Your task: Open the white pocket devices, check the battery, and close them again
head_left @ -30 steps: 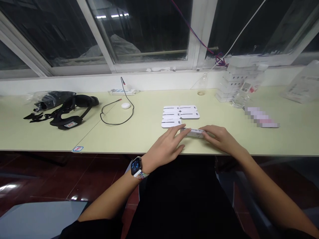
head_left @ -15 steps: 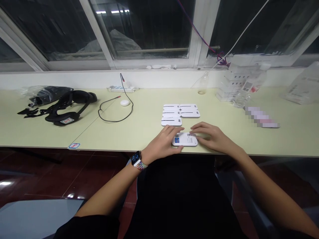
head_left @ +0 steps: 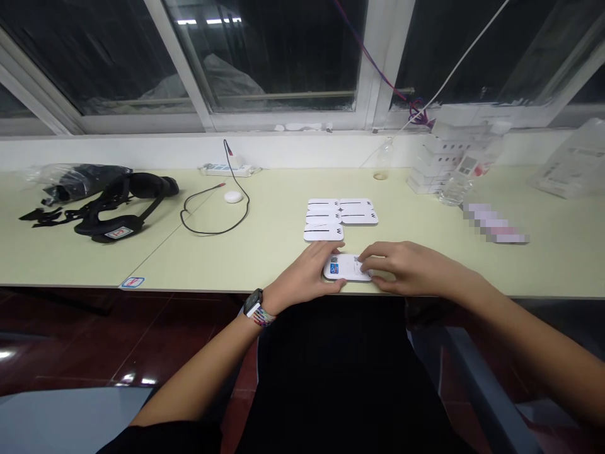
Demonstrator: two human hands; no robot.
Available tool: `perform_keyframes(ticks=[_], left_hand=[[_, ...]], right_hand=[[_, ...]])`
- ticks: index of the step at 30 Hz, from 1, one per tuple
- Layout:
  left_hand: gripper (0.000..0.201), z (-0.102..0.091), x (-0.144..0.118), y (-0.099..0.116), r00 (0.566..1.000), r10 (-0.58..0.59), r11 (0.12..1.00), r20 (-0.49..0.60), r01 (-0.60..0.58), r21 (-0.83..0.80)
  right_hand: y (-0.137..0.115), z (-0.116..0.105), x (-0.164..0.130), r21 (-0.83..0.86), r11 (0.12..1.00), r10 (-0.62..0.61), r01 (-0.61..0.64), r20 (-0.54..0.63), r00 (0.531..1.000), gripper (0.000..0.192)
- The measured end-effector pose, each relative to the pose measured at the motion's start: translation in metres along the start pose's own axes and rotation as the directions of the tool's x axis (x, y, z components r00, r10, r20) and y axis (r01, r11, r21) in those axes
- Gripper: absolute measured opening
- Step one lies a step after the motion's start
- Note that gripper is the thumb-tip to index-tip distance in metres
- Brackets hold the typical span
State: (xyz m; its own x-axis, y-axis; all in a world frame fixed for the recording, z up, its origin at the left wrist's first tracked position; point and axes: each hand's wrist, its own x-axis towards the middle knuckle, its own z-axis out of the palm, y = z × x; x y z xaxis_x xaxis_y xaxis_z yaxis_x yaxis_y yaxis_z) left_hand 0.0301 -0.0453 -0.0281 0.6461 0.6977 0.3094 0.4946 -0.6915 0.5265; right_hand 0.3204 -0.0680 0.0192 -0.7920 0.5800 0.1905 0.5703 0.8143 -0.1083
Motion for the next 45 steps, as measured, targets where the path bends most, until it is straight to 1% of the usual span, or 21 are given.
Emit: perform_keyframes(ticks=[4, 7, 11, 15, 21, 25, 29, 32, 35, 38, 40, 43, 45], left_hand=[[0.073, -0.001, 0.0, 0.001, 1.0, -0.001, 1.0, 0.011, 0.001, -0.011], [0.079, -0.001, -0.001, 0.001, 1.0, 0.0, 1.0, 0.006, 0.0, -0.019], [0.091, -0.001, -0.001, -0.003, 1.0, 0.02, 0.999, 0.005, -0.02, -0.035], [0.096, 0.0, -0.001, -0.007, 0.999, 0.047, 0.998, 0.008, -0.046, -0.053], [0.094, 0.001, 0.001, -0.007, 0.998, 0.07, 0.996, 0.0, -0.07, -0.048], [0.093, 0.001, 0.003, -0.007, 0.999, 0.051, 0.997, 0.006, -0.05, -0.056], [0.09, 0.0, 0.004, -0.007, 0.999, 0.043, 0.998, 0.011, -0.043, -0.052], [0.088, 0.0, 0.004, -0.007, 0.999, 0.046, 0.998, 0.006, -0.046, -0.049], [0.091, 0.002, 0.004, -0.008, 0.999, 0.054, 0.997, -0.003, -0.054, -0.056], [0.095, 0.003, 0.005, -0.009, 0.998, 0.067, 0.996, -0.01, -0.067, -0.064], [0.095, 0.003, 0.005, -0.009, 0.998, 0.066, 0.996, -0.01, -0.067, -0.059], [0.097, 0.003, 0.005, -0.008, 0.998, 0.053, 0.997, -0.02, -0.054, -0.054], [0.098, 0.003, 0.004, -0.008, 0.999, 0.041, 0.997, -0.023, -0.043, -0.069]], right_hand=[[-0.001, -0.004, 0.006, -0.115, 0.991, -0.06, 0.067, 0.067, 0.996, 0.018], [-0.001, -0.004, 0.011, -0.22, 0.962, -0.138, 0.161, 0.114, 0.984, 0.018], [-0.003, -0.001, 0.017, -0.306, 0.909, -0.24, 0.282, 0.166, 0.956, 0.03], [-0.004, 0.005, 0.02, -0.358, 0.863, -0.293, 0.356, 0.219, 0.931, 0.038], [-0.004, 0.014, 0.019, -0.472, 0.778, -0.33, 0.413, 0.252, 0.91, 0.046], [-0.006, 0.019, 0.018, -0.551, 0.725, -0.352, 0.414, 0.221, 0.91, 0.038], [-0.007, 0.024, 0.018, -0.619, 0.691, -0.349, 0.373, 0.167, 0.922, 0.031], [-0.007, 0.026, 0.017, -0.638, 0.685, -0.347, 0.351, 0.137, 0.928, 0.03], [-0.007, 0.027, 0.017, -0.645, 0.679, -0.361, 0.35, 0.121, 0.925, 0.029], [-0.006, 0.026, 0.018, -0.634, 0.678, -0.383, 0.372, 0.127, 0.915, 0.028], [-0.006, 0.023, 0.018, -0.614, 0.691, -0.38, 0.381, 0.14, 0.914, 0.03], [-0.005, 0.017, 0.018, -0.534, 0.755, -0.35, 0.38, 0.162, 0.923, 0.039], [-0.004, 0.012, 0.017, -0.433, 0.839, -0.294, 0.33, 0.15, 0.944, 0.046]])
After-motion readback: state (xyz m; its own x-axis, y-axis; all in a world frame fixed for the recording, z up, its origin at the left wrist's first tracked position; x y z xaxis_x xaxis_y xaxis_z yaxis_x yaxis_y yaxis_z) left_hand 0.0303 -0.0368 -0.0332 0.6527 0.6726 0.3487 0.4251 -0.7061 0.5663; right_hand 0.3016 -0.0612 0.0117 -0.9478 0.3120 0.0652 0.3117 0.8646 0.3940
